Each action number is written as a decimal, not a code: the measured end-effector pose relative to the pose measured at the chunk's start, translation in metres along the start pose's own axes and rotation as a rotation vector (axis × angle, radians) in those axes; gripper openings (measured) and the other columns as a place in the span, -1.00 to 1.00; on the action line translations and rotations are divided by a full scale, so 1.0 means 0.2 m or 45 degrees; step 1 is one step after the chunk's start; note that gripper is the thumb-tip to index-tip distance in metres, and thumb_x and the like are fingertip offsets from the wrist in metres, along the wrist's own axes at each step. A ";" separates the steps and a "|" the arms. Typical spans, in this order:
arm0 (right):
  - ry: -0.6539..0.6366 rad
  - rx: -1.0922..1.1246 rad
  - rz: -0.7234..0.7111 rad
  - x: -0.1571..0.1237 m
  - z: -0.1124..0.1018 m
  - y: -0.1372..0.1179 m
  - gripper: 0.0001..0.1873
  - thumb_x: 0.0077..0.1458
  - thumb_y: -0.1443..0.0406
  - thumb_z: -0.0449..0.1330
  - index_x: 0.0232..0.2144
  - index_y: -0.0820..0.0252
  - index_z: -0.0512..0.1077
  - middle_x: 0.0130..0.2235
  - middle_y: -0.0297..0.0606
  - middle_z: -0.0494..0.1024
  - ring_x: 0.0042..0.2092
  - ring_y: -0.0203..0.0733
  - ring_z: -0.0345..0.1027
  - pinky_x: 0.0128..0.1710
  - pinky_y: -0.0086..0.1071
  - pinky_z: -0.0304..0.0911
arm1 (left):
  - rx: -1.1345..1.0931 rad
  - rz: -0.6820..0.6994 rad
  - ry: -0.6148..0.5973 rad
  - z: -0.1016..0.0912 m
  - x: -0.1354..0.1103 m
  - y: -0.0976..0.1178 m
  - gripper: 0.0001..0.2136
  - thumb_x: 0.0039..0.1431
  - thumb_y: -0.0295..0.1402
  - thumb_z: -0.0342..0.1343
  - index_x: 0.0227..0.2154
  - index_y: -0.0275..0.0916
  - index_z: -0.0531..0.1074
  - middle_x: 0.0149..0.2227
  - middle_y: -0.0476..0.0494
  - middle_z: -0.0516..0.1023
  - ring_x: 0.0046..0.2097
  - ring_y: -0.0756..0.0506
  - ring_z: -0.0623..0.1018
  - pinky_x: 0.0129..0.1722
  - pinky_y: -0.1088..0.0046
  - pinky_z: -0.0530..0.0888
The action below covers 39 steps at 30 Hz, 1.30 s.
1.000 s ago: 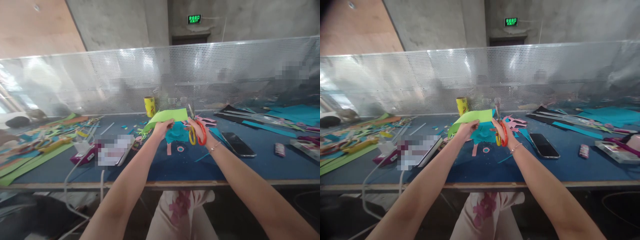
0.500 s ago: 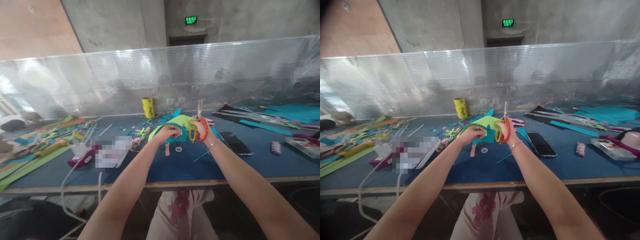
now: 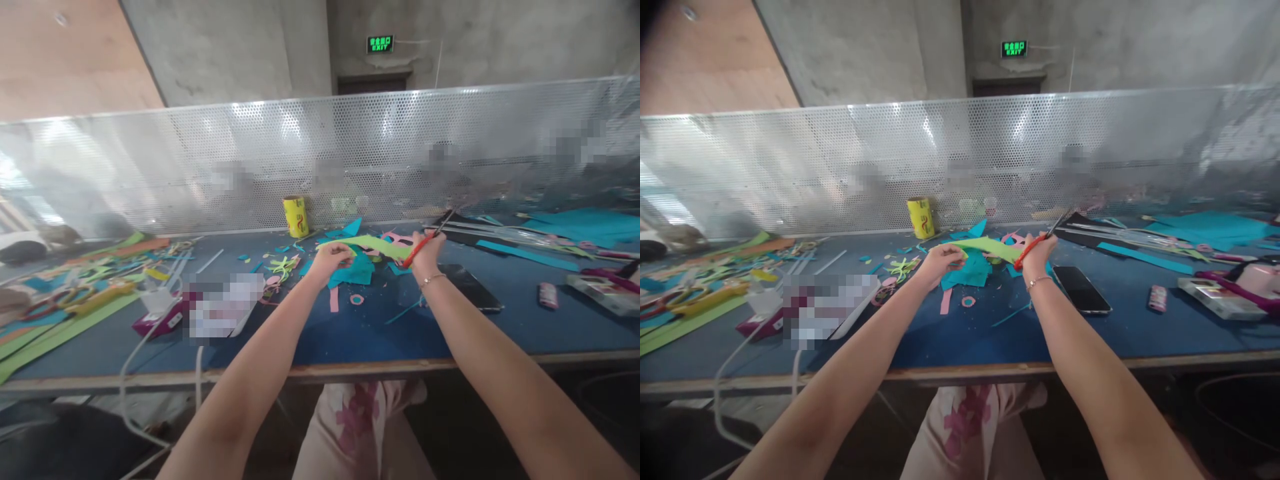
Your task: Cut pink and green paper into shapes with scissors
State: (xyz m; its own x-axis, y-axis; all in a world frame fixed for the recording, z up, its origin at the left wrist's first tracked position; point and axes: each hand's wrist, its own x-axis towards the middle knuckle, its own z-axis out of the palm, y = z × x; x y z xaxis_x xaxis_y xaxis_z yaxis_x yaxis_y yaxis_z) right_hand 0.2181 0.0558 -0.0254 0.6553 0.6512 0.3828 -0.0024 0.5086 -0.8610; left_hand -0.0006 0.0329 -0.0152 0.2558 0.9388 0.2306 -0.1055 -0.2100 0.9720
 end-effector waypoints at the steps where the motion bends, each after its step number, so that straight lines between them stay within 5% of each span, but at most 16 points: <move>1: 0.078 -0.063 -0.084 0.00 0.00 -0.01 -0.76 -0.14 0.36 0.08 -0.47 0.09 0.02 -0.40 -0.39 0.19 -0.36 -0.35 0.22 -0.42 -0.41 0.27 | -0.009 0.017 0.010 0.00 0.00 0.00 -0.91 -0.19 -0.42 0.17 -0.57 -0.30 0.37 -0.54 -0.04 0.45 -0.46 0.04 0.45 -0.42 0.48 0.39; 4: 0.070 -0.280 -0.352 -0.04 0.00 -0.07 -0.73 -0.16 0.30 0.13 -0.45 0.12 0.05 -0.38 -0.35 0.22 -0.32 -0.30 0.23 -0.29 -0.32 0.25 | -0.014 0.077 0.076 0.00 0.01 0.00 -0.88 -0.23 -0.39 0.21 -0.57 -0.29 0.40 -0.54 -0.03 0.43 -0.46 0.05 0.42 -0.44 0.51 0.37; 9: -0.606 -0.494 -0.441 -0.19 0.05 -0.10 -0.73 -0.15 0.18 0.14 -0.47 0.16 0.12 -0.47 -0.34 0.31 -0.44 -0.28 0.25 -0.37 -0.31 0.23 | -0.116 0.146 0.229 -0.01 0.04 -0.02 -0.88 -0.25 -0.39 0.21 -0.58 -0.29 0.39 -0.60 0.01 0.39 -0.50 0.07 0.40 -0.41 0.51 0.37; 13: -0.833 -0.719 -0.414 -0.27 0.09 -0.04 -0.77 -0.16 0.19 0.14 -0.52 0.17 0.16 -0.48 -0.30 0.36 -0.43 -0.24 0.29 -0.37 -0.30 0.22 | -0.235 0.107 0.329 -0.02 0.05 -0.06 -0.86 -0.29 -0.44 0.21 -0.61 -0.30 0.34 -0.57 -0.02 0.41 -0.44 0.03 0.44 -0.30 0.43 0.39; 21: -0.810 -0.806 -0.569 -0.25 0.08 0.01 -0.85 -0.12 0.25 0.09 -0.50 0.16 0.16 -0.48 -0.28 0.38 -0.39 -0.19 0.32 -0.38 -0.32 0.21 | 0.015 0.093 0.367 -0.02 0.06 -0.08 -0.87 -0.32 -0.41 0.23 -0.61 -0.29 0.40 -0.59 0.00 0.40 -0.51 0.07 0.35 -0.43 0.50 0.32; 31: -0.993 -0.773 -0.540 -0.35 0.11 -0.11 -0.72 -0.12 0.10 0.10 -0.50 0.18 0.18 -0.49 -0.32 0.30 -0.47 -0.29 0.21 -0.44 -0.37 0.17 | -0.455 0.154 0.281 0.04 0.01 -0.01 -0.78 -0.33 -0.40 0.27 -0.56 -0.30 0.34 -0.58 0.02 0.43 -0.45 0.06 0.46 -0.26 0.44 0.39; 39: -1.098 -0.776 -0.499 -0.42 0.12 -0.14 -0.75 -0.08 0.12 0.07 -0.50 0.17 0.15 -0.49 -0.35 0.29 -0.47 -0.32 0.18 -0.44 -0.39 0.14 | -0.470 0.138 0.274 0.06 -0.02 0.03 -0.85 -0.21 -0.42 0.22 -0.56 -0.31 0.34 -0.57 0.02 0.42 -0.47 0.09 0.45 -0.26 0.48 0.39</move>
State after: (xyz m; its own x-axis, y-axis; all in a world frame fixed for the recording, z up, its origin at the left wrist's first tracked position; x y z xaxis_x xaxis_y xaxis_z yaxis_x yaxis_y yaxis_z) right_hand 0.1450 -0.0002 -0.0263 -0.2116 0.7990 0.5628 0.6133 0.5569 -0.5601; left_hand 0.0095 0.0253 -0.0095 0.0226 0.9604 0.2776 -0.4669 -0.2354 0.8524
